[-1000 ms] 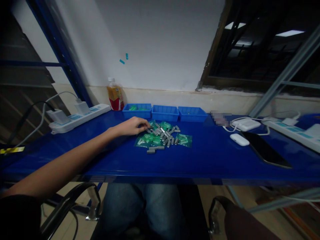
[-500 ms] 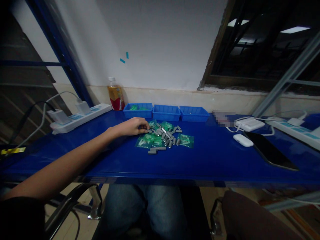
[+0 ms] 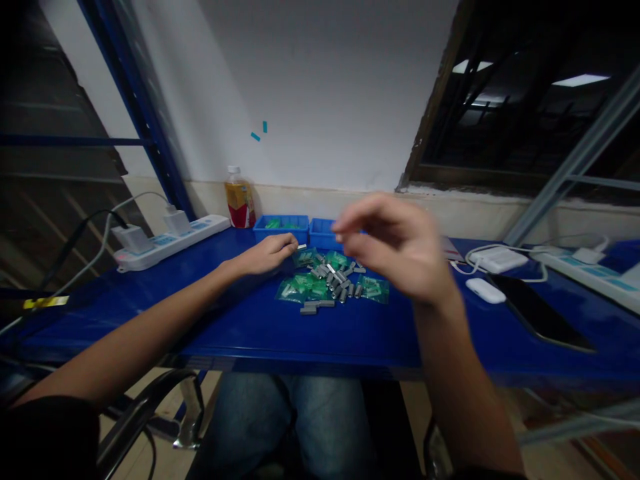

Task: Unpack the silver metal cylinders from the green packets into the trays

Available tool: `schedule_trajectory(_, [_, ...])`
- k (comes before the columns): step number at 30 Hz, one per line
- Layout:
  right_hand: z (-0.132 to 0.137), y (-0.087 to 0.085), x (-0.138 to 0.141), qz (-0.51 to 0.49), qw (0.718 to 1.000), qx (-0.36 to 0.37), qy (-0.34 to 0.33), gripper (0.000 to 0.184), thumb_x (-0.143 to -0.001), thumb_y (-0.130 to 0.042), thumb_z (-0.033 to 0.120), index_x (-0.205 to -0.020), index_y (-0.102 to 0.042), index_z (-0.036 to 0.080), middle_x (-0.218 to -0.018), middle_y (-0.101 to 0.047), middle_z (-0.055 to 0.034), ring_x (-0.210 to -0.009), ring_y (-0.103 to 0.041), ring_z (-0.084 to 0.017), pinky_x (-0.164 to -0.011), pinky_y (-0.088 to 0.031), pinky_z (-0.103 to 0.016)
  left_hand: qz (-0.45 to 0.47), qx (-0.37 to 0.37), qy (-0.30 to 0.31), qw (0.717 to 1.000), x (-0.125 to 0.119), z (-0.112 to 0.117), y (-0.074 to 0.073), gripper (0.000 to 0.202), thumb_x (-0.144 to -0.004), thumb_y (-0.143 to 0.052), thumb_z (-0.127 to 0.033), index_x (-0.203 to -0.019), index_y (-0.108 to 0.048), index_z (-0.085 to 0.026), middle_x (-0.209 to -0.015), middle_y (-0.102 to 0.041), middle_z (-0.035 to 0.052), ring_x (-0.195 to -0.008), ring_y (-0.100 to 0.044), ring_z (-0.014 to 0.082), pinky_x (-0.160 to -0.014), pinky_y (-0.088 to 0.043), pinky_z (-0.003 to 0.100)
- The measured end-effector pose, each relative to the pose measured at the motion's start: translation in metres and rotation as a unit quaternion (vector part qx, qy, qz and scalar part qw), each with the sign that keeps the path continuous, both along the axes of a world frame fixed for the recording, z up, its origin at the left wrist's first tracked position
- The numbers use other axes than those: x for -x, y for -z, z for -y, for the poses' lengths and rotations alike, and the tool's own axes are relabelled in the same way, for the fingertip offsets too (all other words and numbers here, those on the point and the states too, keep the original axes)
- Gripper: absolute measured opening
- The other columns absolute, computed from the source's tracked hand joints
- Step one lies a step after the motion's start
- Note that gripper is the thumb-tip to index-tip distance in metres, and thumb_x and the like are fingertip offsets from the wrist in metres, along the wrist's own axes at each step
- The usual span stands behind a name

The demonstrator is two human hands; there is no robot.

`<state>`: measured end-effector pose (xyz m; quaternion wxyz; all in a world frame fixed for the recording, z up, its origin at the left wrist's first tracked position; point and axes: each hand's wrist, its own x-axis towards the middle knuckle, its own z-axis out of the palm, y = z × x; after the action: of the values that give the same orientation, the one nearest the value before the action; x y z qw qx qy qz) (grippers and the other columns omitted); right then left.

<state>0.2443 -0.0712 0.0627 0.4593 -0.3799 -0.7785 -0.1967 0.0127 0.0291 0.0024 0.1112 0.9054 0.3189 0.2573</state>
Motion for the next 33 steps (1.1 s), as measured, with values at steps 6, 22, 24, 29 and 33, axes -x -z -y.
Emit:
schedule_trajectory(6, [-0.056,0.038,0.033,0.181,0.968,0.149,-0.091,0.023,-0.080,-0.062,0.021,-0.102,-0.057,0.015,-0.089,-0.061,-0.0064,-0.083,-0.057,-0.019,-0.073,-0.045,-0.031,0.027,-0.014,0.003,1.000,-0.005,0.003,0.003,0.032,-0.095,-0.025,-0.034,-0.078,-0.047,-0.017,-0.075,-0.054,0.0030,-0.073,-0.053,0.0171,-0.070,-0.042,0.029])
schedule_trajectory(22, [-0.063,0.070,0.033,0.002,0.981,0.181,-0.066,0.033,-0.095,-0.034,0.027,-0.067,-0.051,0.018,-0.065,-0.053,-0.0023,-0.066,-0.052,-0.017,-0.063,-0.036,-0.028,0.083,-0.104,0.051,0.990,-0.011,0.011,0.003,0.019,-0.089,-0.046,-0.025,-0.102,-0.054,-0.014,-0.090,-0.062,0.0069,-0.078,-0.057,0.0153,-0.071,-0.045,0.028])
schedule_trajectory(24, [-0.061,0.071,0.035,-0.023,0.981,0.183,-0.066,0.031,-0.095,-0.035,0.029,-0.071,-0.052,0.018,-0.065,-0.054,-0.0015,-0.065,-0.052,-0.016,-0.063,-0.037,-0.028,0.089,-0.108,0.029,0.990,-0.012,0.012,0.003,0.019,-0.091,-0.044,-0.026,-0.100,-0.055,-0.014,-0.087,-0.062,0.0063,-0.075,-0.057,0.0150,-0.069,-0.044,0.028])
schedule_trajectory(29, [-0.057,0.073,0.037,-0.033,0.987,0.142,-0.072,0.026,-0.085,-0.056,0.028,-0.108,-0.051,0.016,-0.080,-0.056,-0.0027,-0.075,-0.055,-0.018,-0.072,-0.042,-0.030,0.110,-0.094,-0.014,0.989,-0.014,0.014,0.003,0.021,-0.093,-0.039,-0.027,-0.088,-0.055,-0.014,-0.079,-0.060,0.0039,-0.073,-0.055,0.0148,-0.067,-0.042,0.027])
schedule_trajectory(33, [-0.056,0.073,0.036,0.011,0.991,0.117,-0.067,0.009,-0.090,-0.047,0.022,-0.094,-0.054,0.019,-0.084,-0.056,-0.0053,-0.080,-0.054,-0.019,-0.075,-0.042,-0.031,0.103,-0.076,-0.014,0.992,-0.017,0.016,0.006,0.028,-0.094,-0.036,-0.029,-0.076,-0.051,-0.015,-0.069,-0.055,0.0002,-0.065,-0.052,0.0132,-0.062,-0.039,0.025])
